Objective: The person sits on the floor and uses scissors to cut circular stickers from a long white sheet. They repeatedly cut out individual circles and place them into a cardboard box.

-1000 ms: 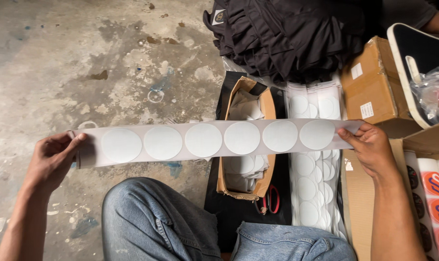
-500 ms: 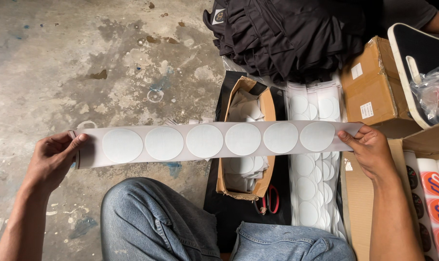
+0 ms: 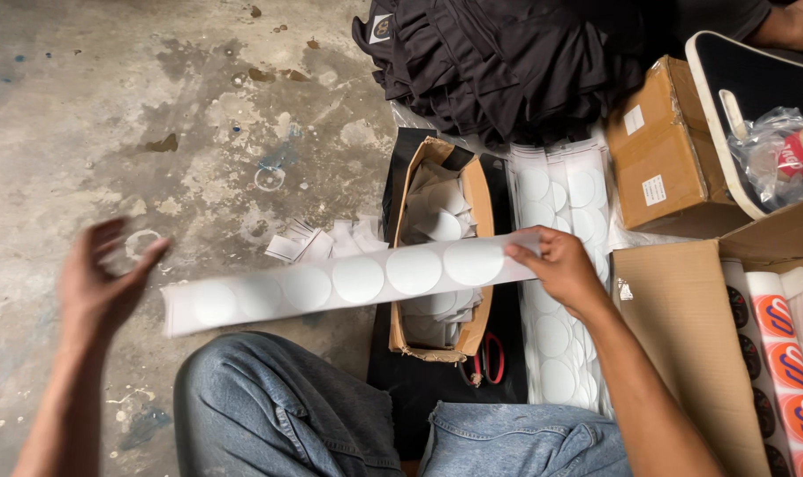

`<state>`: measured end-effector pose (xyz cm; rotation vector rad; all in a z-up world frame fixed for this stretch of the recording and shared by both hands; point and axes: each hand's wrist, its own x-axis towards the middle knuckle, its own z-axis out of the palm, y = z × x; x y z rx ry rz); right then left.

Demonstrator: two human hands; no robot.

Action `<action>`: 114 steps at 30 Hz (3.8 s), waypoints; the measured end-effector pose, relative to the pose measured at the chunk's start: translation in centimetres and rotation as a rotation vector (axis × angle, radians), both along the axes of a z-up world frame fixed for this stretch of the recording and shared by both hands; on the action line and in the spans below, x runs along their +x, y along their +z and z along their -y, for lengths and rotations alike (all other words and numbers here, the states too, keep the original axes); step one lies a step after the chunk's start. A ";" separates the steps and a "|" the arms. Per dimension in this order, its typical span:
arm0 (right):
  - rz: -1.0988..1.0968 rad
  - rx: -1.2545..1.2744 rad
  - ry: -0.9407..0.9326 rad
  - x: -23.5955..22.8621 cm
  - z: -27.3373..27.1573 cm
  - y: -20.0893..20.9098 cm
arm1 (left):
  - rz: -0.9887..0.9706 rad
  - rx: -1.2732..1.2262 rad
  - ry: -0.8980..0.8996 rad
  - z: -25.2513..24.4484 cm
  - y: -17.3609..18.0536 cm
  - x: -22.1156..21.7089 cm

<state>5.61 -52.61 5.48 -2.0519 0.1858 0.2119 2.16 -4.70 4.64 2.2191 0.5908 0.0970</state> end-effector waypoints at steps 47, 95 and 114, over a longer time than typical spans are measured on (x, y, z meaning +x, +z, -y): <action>-0.439 0.506 -0.005 -15.0 -3.8 -8.5 | -0.292 -0.224 -0.968 13.9 0.1 8.3; -0.455 0.432 0.241 -5.6 -14.4 -4.9 | -0.307 -0.010 -0.857 7.2 2.2 5.6; -0.074 0.488 -0.211 -11.8 -8.6 -7.2 | -0.168 -0.274 -0.945 15.5 -3.8 7.3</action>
